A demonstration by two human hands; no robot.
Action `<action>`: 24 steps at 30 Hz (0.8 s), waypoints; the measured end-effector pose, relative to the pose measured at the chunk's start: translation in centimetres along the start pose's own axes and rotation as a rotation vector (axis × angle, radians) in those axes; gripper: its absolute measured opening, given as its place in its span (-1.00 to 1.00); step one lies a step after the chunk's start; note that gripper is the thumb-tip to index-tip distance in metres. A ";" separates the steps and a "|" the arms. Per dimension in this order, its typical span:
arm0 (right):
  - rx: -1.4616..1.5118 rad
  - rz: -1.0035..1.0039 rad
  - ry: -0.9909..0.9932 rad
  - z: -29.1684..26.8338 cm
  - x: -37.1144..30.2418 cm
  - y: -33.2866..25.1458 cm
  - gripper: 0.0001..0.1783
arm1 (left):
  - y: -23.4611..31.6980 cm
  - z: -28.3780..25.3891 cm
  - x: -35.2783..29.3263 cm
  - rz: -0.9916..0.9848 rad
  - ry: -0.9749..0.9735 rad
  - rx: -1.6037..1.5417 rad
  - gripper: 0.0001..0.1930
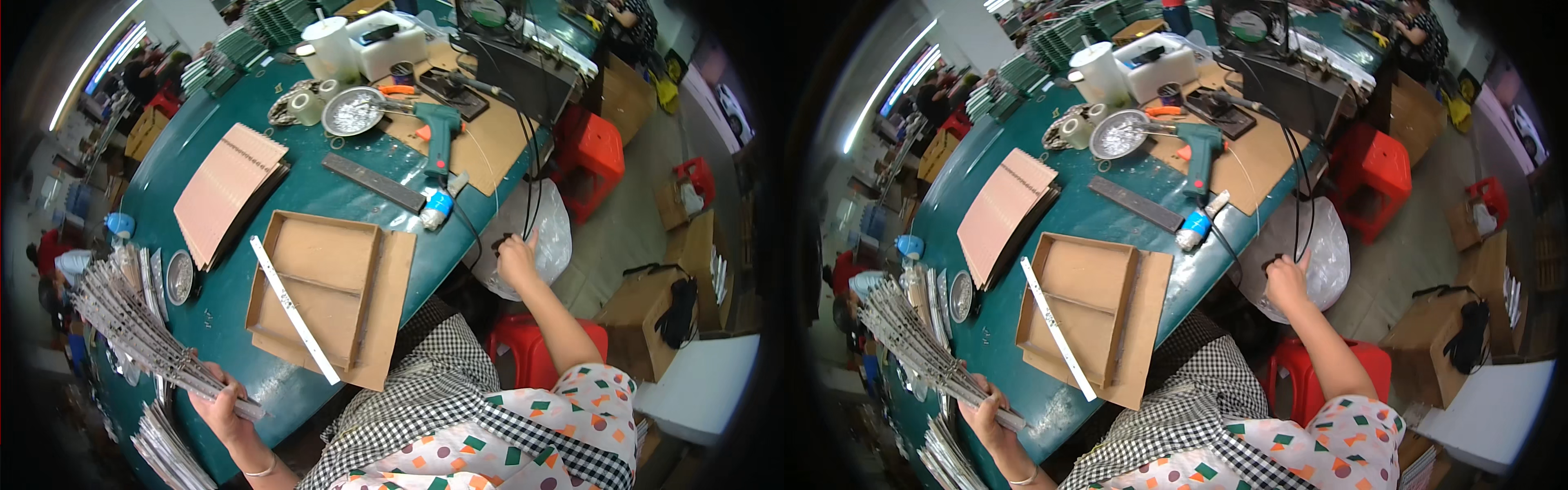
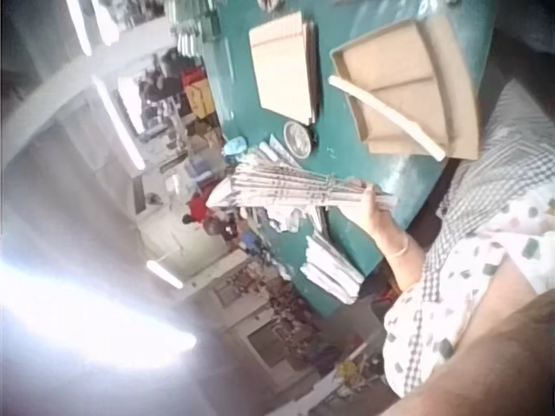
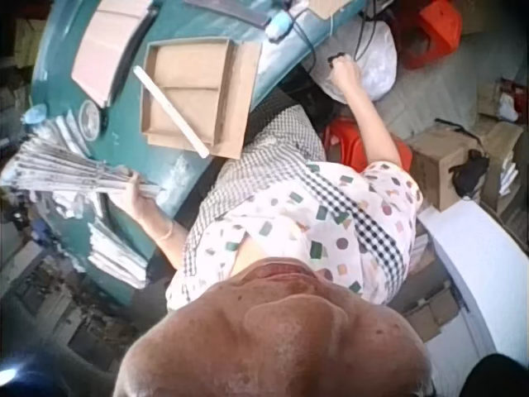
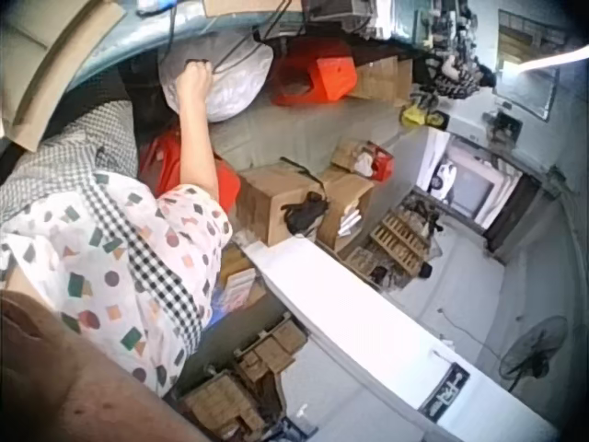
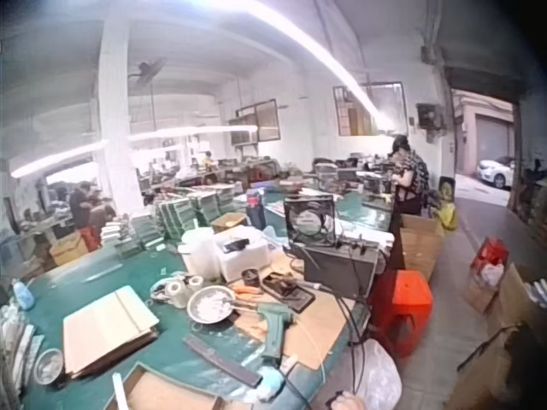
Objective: The person unwraps bundles of LED light strips, solders an LED strip using a soldering tool, and bundles LED strips together by wrapping them with tape by hand.
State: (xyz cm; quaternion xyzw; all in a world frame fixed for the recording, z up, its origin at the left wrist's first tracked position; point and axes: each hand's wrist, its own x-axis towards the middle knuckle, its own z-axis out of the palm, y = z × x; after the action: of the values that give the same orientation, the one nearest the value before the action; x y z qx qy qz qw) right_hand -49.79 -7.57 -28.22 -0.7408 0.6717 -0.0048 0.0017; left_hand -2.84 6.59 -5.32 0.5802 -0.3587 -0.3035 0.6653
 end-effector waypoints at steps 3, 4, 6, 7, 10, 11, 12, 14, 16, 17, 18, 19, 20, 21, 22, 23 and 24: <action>0.298 0.011 0.292 -3.4 -1.6 -1.7 -0.83 | -2.1 -1.8 0.3 0.044 0.075 0.000 -0.21; 0.330 0.036 0.355 -5.5 -1.8 -2.6 -0.81 | -3.2 -2.8 0.3 0.075 0.140 0.041 -0.23; 0.507 0.027 0.527 -11.3 -1.8 -5.0 -0.86 | -6.2 -4.4 0.3 0.117 0.270 0.061 -0.31; 0.617 -0.023 0.569 -13.1 -1.8 -6.1 -0.88 | -7.8 -4.3 0.2 0.136 0.328 0.042 -0.37; 0.965 -0.206 0.396 -17.6 -0.7 -12.4 -0.88 | -10.4 -3.8 0.3 0.301 0.363 0.078 -0.47; 1.002 -0.336 0.355 -18.7 -0.3 -14.9 -0.88 | -11.1 -3.9 0.2 0.365 0.383 0.136 -0.47; 1.031 -0.427 0.252 -19.4 0.2 -17.5 -0.89 | -11.0 -4.0 -0.2 0.375 0.416 0.142 -0.47; 1.001 -0.570 0.067 -20.2 0.9 -22.3 -0.90 | -10.6 -3.9 -1.0 0.316 0.377 0.175 -0.68; 0.901 -0.637 0.052 -18.9 1.6 -26.9 -0.86 | -9.4 -3.3 -1.9 0.270 0.392 0.158 -0.73; 0.812 -0.651 0.049 -18.4 1.8 -28.3 -0.83 | -9.0 -3.1 -2.2 0.218 0.380 0.141 -0.78; 0.814 -0.682 0.048 -18.2 1.6 -29.3 -0.83 | -9.3 -3.6 -2.3 0.169 0.352 0.210 -0.78; 0.709 -0.633 0.022 -18.0 1.6 -30.4 -0.78 | -9.5 -4.0 -2.3 0.182 0.383 0.215 -0.78; 0.602 -0.579 0.000 -17.9 1.6 -31.2 -0.72 | -9.7 -4.1 -2.3 0.102 0.279 0.169 -0.78; 0.607 -0.611 0.002 -17.7 1.7 -31.8 -0.72 | -9.8 -4.5 -2.1 0.024 0.177 0.123 -0.76; 0.698 -0.509 -0.120 -17.4 1.8 -31.8 -0.70 | -10.2 -4.8 -1.8 0.031 0.198 0.125 -0.76; 0.782 -0.399 -0.244 -17.0 2.0 -31.8 -0.67 | -10.5 -5.0 -1.5 0.044 0.225 0.080 -0.75; 0.868 -0.398 -0.246 -16.2 2.0 -31.2 -0.67 | -10.8 -4.6 -1.6 0.041 0.230 0.027 -0.74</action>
State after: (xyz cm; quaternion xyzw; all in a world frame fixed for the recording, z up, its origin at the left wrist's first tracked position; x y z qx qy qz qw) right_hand -18.65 -6.48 -11.73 -0.7808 0.4482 -0.1970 0.3882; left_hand 0.21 8.90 -16.49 0.6127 -0.2960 -0.2163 0.7001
